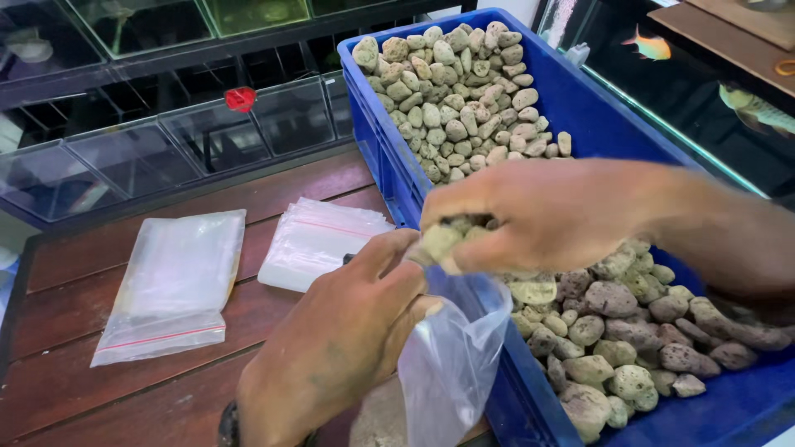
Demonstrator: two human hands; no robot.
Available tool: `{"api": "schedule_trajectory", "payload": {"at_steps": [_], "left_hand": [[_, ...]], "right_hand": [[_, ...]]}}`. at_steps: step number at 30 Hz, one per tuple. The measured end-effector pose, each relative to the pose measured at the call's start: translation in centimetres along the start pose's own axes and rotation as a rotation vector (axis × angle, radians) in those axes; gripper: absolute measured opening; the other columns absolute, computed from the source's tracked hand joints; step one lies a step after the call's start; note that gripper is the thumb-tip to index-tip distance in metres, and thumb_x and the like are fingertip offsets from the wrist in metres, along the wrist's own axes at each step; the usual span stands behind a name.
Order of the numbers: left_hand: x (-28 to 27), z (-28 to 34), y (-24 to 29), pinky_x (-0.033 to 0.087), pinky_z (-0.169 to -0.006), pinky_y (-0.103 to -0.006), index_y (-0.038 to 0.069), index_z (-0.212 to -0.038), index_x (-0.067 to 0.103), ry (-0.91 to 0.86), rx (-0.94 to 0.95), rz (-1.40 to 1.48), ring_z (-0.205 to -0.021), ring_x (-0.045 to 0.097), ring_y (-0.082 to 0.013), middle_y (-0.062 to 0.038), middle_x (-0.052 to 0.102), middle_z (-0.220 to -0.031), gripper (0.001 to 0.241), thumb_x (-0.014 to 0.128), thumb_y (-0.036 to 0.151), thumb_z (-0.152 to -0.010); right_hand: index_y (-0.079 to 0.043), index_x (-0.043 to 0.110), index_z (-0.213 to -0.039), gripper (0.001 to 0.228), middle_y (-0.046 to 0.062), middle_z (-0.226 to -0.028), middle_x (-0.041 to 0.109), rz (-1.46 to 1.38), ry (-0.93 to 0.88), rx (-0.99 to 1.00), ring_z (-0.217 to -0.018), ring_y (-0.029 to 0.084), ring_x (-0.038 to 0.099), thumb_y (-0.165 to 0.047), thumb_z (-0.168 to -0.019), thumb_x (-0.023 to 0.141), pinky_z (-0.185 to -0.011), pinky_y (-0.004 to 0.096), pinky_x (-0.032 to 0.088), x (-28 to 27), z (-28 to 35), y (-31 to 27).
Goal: The person scoops porous rocks from a blue plastic bin by hand and places them into small zip-lock bags. They then seal the bags and place them into a larger green basin.
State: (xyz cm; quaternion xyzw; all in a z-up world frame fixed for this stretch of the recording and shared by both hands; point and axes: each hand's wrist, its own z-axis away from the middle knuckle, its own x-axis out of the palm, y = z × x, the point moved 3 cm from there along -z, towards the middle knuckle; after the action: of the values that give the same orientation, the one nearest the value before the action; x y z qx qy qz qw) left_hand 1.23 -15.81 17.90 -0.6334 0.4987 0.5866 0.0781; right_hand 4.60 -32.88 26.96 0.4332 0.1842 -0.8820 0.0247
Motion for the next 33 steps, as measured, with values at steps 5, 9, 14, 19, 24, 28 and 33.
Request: {"api": "schedule_trajectory", "payload": {"at_steps": [5,9,14,19,24,28,33], "left_hand": [[0.0,-0.3,0.1,0.052,-0.053,-0.0577,0.007,-0.103,0.053,0.012,0.019,0.006,-0.079,0.068,-0.0447,-0.021,0.053,-0.142,0.015,0.054,0.022,-0.102],[0.0,-0.3,-0.2,0.054,-0.058,-0.0549,0.007,-0.103,0.054,0.035,0.028,0.022,-0.079,0.069,-0.0441,-0.021,0.057,-0.136,0.018,0.054,0.025,-0.103],[-0.4,-0.3,-0.1,0.055,-0.068,-0.0511,0.008,-0.109,0.056,0.086,0.051,0.076,-0.093,0.071,-0.0403,-0.021,0.058,-0.134,0.023,0.048,0.029,-0.104],[-0.8,0.0,-0.2,0.052,-0.066,-0.0453,0.007,-0.086,0.051,0.154,0.123,0.077,-0.081,0.064,-0.0332,-0.018,0.059,-0.112,0.026,0.049,0.024,-0.105],[-1.5,-0.3,0.3,0.050,-0.065,-0.0424,0.006,-0.084,0.049,0.218,0.137,0.105,-0.078,0.063,-0.0311,-0.016,0.063,-0.106,0.023,0.053,0.018,-0.103],[-1.6,-0.2,0.0,0.054,-0.071,-0.0447,0.004,-0.082,0.050,0.275,0.138,0.082,-0.090,0.071,-0.0352,-0.023,0.066,-0.120,0.027,0.054,0.021,-0.102],[-1.8,-0.2,0.1,0.055,-0.073,-0.0445,0.004,-0.093,0.057,0.235,0.125,0.091,-0.090,0.070,-0.0335,-0.020,0.065,-0.119,0.019,0.054,0.021,-0.102]], "right_hand": [[-0.035,0.069,-0.126,0.032,0.002,-0.072,0.061,0.102,-0.082,0.100,-0.048,0.015,0.043,-0.036,-0.100,0.053,-0.052,0.033,0.039,-0.2,-0.1,-0.3],[-0.026,0.074,-0.112,0.021,-0.002,-0.075,0.054,-0.145,0.180,0.006,-0.053,0.014,0.044,-0.034,-0.099,0.060,-0.051,0.031,0.040,-0.7,0.0,0.7],[-0.015,0.069,-0.110,0.019,-0.003,-0.058,0.050,-0.446,0.544,-0.309,-0.044,0.010,0.046,-0.026,-0.096,0.064,-0.039,0.027,0.038,1.4,-0.6,0.3],[-0.014,0.063,-0.108,0.015,-0.002,-0.057,0.051,-0.157,0.888,-0.436,-0.043,0.012,0.037,-0.022,-0.096,0.061,-0.043,0.032,0.032,4.1,-1.9,0.1],[-0.012,0.065,-0.099,0.018,-0.001,-0.073,0.064,-0.176,0.903,-0.450,-0.062,0.015,0.055,-0.028,-0.099,0.056,-0.062,0.033,0.045,4.0,-1.5,-0.5],[-0.011,0.048,-0.067,0.043,-0.002,-0.063,0.043,-0.238,0.827,-0.595,-0.058,0.012,0.040,-0.024,-0.108,0.044,-0.061,0.031,0.038,3.5,-1.2,-0.6],[-0.012,0.048,-0.069,0.043,-0.003,-0.062,0.044,-0.200,0.646,-0.655,-0.056,0.012,0.041,-0.029,-0.108,0.044,-0.053,0.029,0.037,3.8,-0.8,0.3]]}}
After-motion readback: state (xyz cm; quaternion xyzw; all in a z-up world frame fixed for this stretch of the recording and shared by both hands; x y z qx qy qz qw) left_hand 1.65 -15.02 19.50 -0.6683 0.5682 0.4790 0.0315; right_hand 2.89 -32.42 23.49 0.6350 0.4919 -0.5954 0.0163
